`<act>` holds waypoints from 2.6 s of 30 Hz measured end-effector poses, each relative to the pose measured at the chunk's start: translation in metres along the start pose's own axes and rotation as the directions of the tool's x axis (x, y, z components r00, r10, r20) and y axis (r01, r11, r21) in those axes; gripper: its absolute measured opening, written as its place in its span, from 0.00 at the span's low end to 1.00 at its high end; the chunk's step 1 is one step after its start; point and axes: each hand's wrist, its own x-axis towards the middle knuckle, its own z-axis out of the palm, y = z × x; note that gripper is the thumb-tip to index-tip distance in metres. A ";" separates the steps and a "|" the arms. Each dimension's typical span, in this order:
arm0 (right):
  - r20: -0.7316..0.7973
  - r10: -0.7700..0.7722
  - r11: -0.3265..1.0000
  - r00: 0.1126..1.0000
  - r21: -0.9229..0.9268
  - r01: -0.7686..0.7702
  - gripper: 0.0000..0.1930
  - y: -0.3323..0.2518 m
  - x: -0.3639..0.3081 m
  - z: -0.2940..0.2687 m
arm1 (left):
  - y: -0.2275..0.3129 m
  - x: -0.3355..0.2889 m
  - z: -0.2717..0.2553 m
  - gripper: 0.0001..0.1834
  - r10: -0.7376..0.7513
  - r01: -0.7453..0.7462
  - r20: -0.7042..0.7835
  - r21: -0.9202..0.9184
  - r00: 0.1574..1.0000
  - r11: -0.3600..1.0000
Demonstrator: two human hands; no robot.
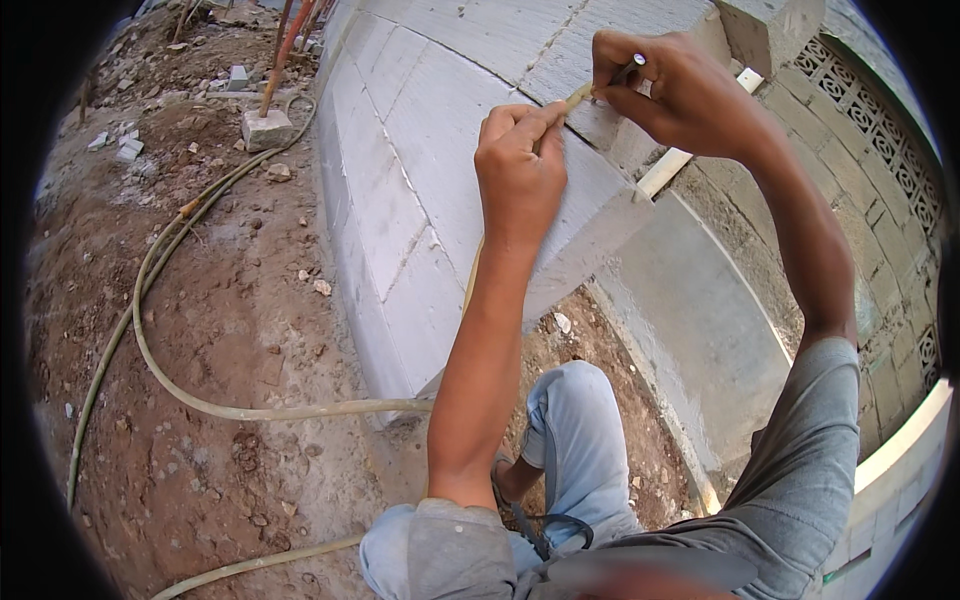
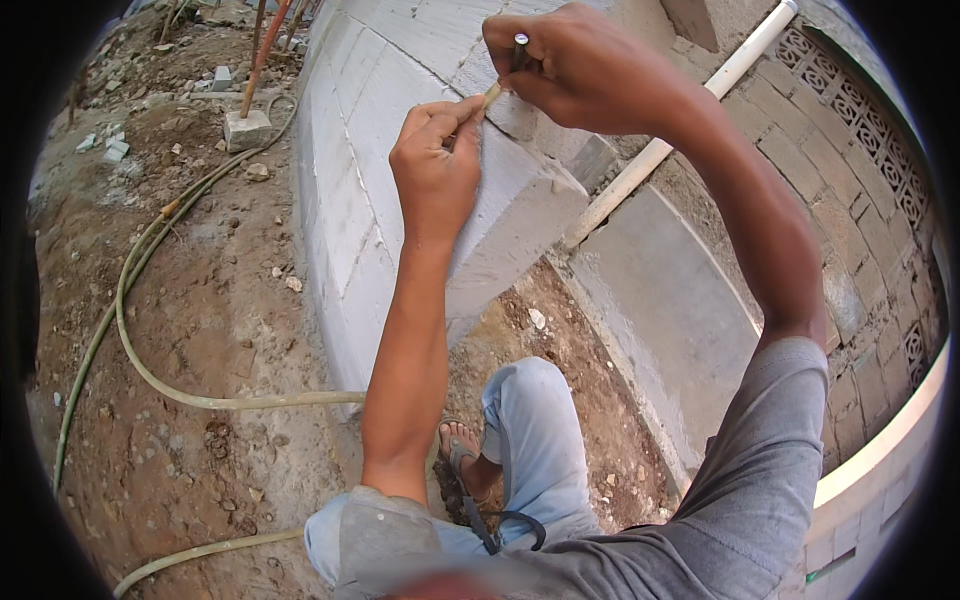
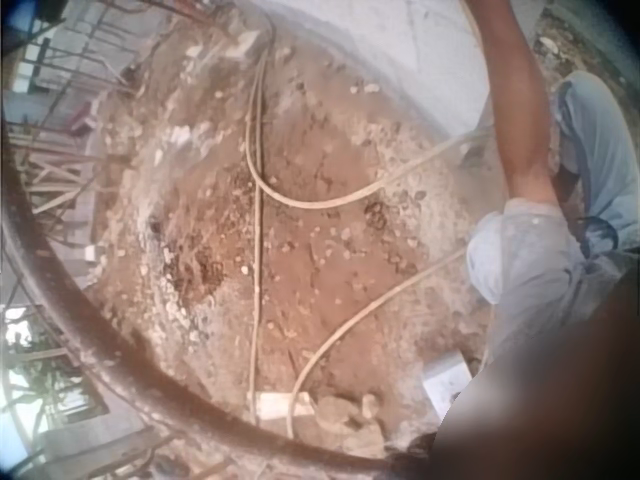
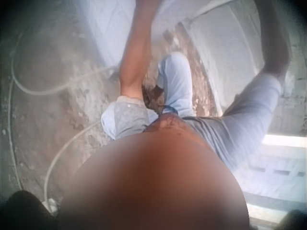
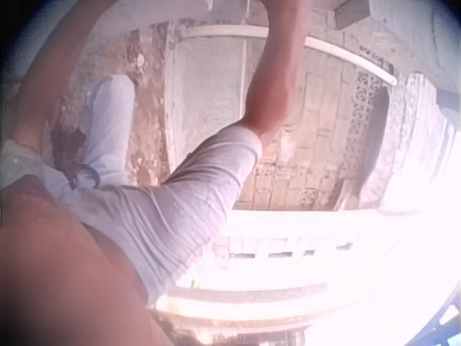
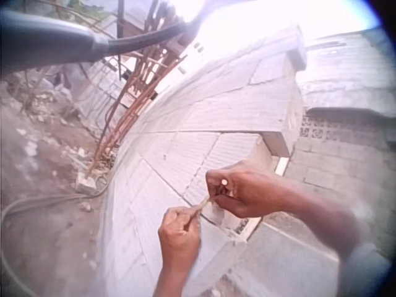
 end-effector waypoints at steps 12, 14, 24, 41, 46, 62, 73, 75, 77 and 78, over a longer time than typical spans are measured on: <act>-0.021 -0.029 0.999 0.999 -0.041 0.028 0.05 0.005 -0.006 -0.009 | -0.003 0.005 0.003 0.09 0.030 -0.030 -0.004 -0.030 1.000 0.999; -0.026 -0.066 0.996 0.997 -0.063 0.065 0.05 0.009 -0.012 -0.013 | -0.003 0.005 0.002 0.09 0.031 -0.031 0.003 -0.024 1.000 0.999; -0.130 -0.125 0.992 0.984 -0.021 0.123 0.05 0.015 -0.010 -0.007 | -0.001 0.004 0.005 0.09 0.020 -0.021 -0.020 -0.036 1.000 0.999; -0.019 -0.126 0.943 0.992 -0.311 0.114 0.08 0.009 0.000 0.016 | -0.002 0.004 0.006 0.09 0.028 -0.030 -0.032 -0.044 0.999 0.999; 0.026 -0.205 0.907 0.978 -0.371 0.200 0.10 -0.004 0.000 0.020 | -0.001 0.005 0.003 0.08 0.019 -0.021 -0.036 -0.031 0.999 0.999; -0.316 0.100 0.986 0.944 0.156 -0.052 0.08 0.018 -0.039 -0.042 | 0.002 0.005 0.005 0.09 -0.052 0.051 -0.019 -0.037 0.998 0.998; -0.079 0.162 0.986 0.984 -0.021 -0.164 0.08 0.016 0.002 -0.002 | 0.002 0.004 0.005 0.09 -0.077 0.077 0.008 -0.087 0.997 0.993; -0.098 0.080 0.997 0.992 -0.013 -0.081 0.08 0.016 0.003 0.000 | 0.002 0.004 0.005 0.09 -0.085 0.085 0.008 -0.101 0.996 0.991; -0.110 0.025 0.999 0.994 -0.039 -0.029 0.08 0.017 0.004 0.003 | 0.002 0.004 0.004 0.09 -0.078 0.078 0.005 -0.099 0.997 0.992; -0.111 0.011 0.997 0.994 -0.068 -0.018 0.08 0.017 0.005 0.005 | 0.002 0.004 0.004 0.09 -0.075 0.075 0.005 -0.097 0.997 0.992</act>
